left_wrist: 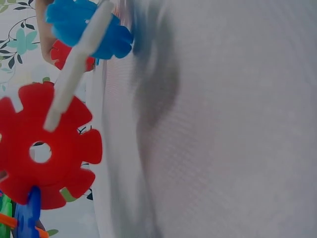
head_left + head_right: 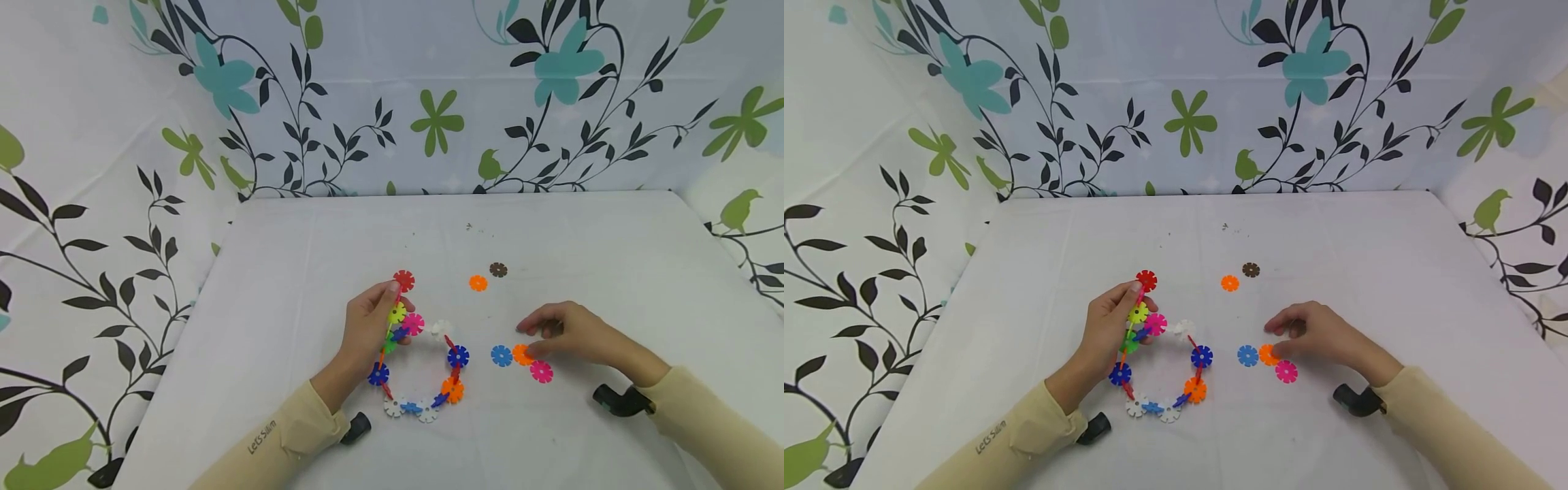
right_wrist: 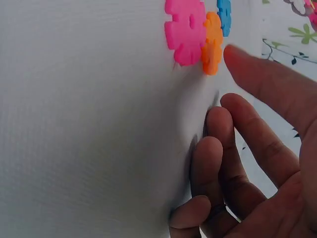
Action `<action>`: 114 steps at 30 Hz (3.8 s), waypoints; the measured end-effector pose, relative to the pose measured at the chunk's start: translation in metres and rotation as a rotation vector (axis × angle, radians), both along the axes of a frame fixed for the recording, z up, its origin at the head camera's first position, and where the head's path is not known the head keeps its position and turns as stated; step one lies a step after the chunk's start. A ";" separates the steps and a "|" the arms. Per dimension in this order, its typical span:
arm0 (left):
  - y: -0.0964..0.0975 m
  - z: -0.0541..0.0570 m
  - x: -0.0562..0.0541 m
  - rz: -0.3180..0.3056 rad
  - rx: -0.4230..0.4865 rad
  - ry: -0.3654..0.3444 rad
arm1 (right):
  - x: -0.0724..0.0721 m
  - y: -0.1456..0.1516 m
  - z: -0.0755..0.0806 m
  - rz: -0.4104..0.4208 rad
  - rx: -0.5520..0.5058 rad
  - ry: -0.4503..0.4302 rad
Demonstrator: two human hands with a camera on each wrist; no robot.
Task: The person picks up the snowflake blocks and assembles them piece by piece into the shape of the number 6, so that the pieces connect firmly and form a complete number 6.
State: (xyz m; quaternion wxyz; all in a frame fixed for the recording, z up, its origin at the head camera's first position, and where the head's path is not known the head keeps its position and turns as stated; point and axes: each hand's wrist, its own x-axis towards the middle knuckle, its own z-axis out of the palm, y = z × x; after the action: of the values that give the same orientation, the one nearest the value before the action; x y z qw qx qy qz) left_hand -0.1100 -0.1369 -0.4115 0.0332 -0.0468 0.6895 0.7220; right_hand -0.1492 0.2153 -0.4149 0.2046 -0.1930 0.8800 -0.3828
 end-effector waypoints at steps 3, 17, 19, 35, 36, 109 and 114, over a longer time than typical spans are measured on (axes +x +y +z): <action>0.000 0.000 0.000 0.001 0.005 -0.003 | 0.004 -0.006 0.001 0.001 0.061 0.024; 0.000 0.002 0.002 -0.014 0.020 0.035 | 0.010 -0.017 0.002 0.039 0.158 0.082; 0.000 0.003 0.002 -0.019 0.023 0.042 | 0.009 -0.018 0.003 0.043 0.173 0.087; 0.002 0.005 0.005 -0.020 0.012 0.047 | -0.026 -0.056 0.035 0.053 -0.083 0.095; 0.002 0.005 0.005 -0.020 0.011 0.047 | -0.028 -0.060 0.037 0.053 -0.105 0.088; 0.002 0.006 0.004 -0.093 -0.015 0.067 | -0.036 -0.140 0.058 0.122 -0.266 0.536; 0.000 0.008 0.002 -0.191 -0.088 0.123 | -0.037 -0.139 0.057 0.126 -0.250 0.538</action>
State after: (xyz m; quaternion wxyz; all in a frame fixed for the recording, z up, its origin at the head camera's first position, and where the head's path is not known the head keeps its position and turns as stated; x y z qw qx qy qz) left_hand -0.1076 -0.1366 -0.4037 0.0572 0.0620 0.7226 0.6861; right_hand -0.1861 0.0760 -0.3577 -0.0377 -0.3655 0.8348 -0.4100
